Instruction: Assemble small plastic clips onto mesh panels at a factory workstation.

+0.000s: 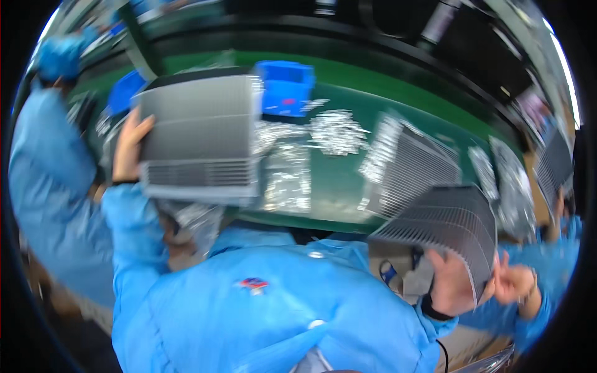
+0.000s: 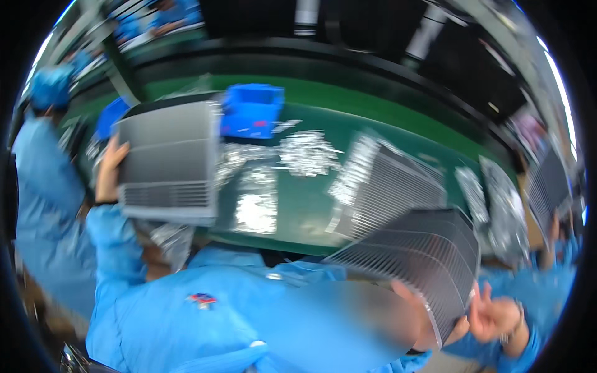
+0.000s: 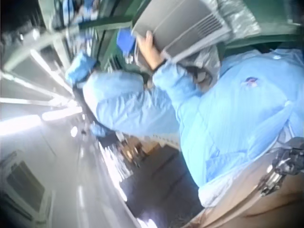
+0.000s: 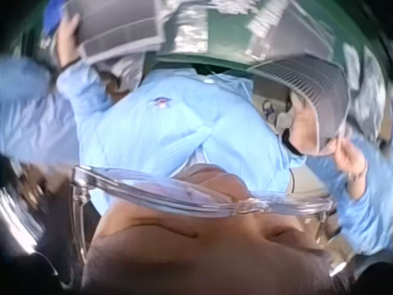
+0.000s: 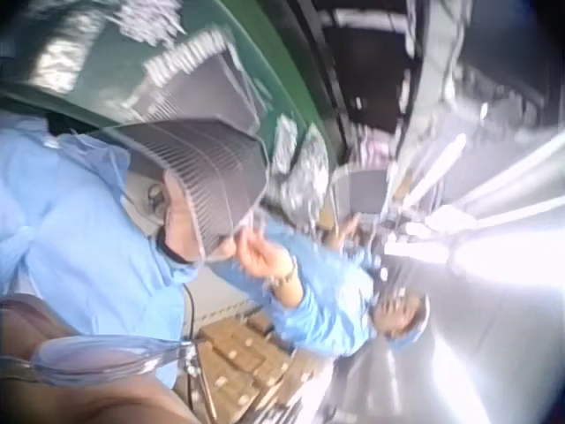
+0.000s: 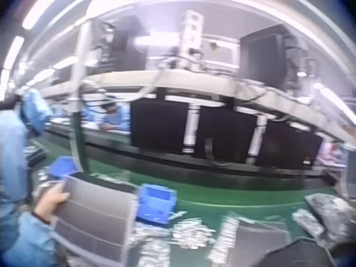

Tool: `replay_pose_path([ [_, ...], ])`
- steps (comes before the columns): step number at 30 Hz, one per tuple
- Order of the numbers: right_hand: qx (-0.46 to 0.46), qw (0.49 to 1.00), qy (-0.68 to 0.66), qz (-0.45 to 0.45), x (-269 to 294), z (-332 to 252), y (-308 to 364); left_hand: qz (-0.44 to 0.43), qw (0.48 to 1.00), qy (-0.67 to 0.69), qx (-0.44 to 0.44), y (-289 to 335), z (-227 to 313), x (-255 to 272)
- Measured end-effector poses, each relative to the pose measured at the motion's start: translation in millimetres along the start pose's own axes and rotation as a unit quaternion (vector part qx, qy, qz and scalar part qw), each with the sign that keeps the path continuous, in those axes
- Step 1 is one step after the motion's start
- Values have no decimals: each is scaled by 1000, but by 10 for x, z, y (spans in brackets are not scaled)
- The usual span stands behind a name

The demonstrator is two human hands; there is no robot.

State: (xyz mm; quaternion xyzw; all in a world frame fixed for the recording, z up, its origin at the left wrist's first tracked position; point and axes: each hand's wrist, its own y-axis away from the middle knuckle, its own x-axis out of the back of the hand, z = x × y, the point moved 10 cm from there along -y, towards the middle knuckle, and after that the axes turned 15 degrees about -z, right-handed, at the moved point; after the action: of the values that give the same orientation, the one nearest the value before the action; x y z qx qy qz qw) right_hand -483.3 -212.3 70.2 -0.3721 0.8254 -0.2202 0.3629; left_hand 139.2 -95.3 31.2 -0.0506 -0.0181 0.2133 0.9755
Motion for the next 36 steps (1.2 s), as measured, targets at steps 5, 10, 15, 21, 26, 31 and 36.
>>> replay_pose_path([
  [5, -146, 950, -276, 4, 4, 561, -313, -43, 994, 2, 99, 122, -424, 232],
  [10, -143, 987, 74, 21, -237, 768, -1003, -13, 991, -24, 134, 284, -570, 451],
  [15, -207, 971, -7, -117, -678, 1380, -1880, 17, 998, 11, 58, 452, -354, 488],
  [21, -199, 952, -186, -141, -1000, 2366, -2579, 81, 986, 94, -110, 818, -47, 898],
  [26, -386, 890, -200, -136, -1315, 3788, -2163, 64, 972, 141, -178, 1240, 214, 1076],
  [31, -564, 788, 98, -226, -1224, 4259, -1338, 95, 978, 111, -151, 1212, 312, 799],
  [36, -321, 905, 243, -140, -668, 3552, -1672, 37, 977, 191, -90, 834, 49, 45],
])
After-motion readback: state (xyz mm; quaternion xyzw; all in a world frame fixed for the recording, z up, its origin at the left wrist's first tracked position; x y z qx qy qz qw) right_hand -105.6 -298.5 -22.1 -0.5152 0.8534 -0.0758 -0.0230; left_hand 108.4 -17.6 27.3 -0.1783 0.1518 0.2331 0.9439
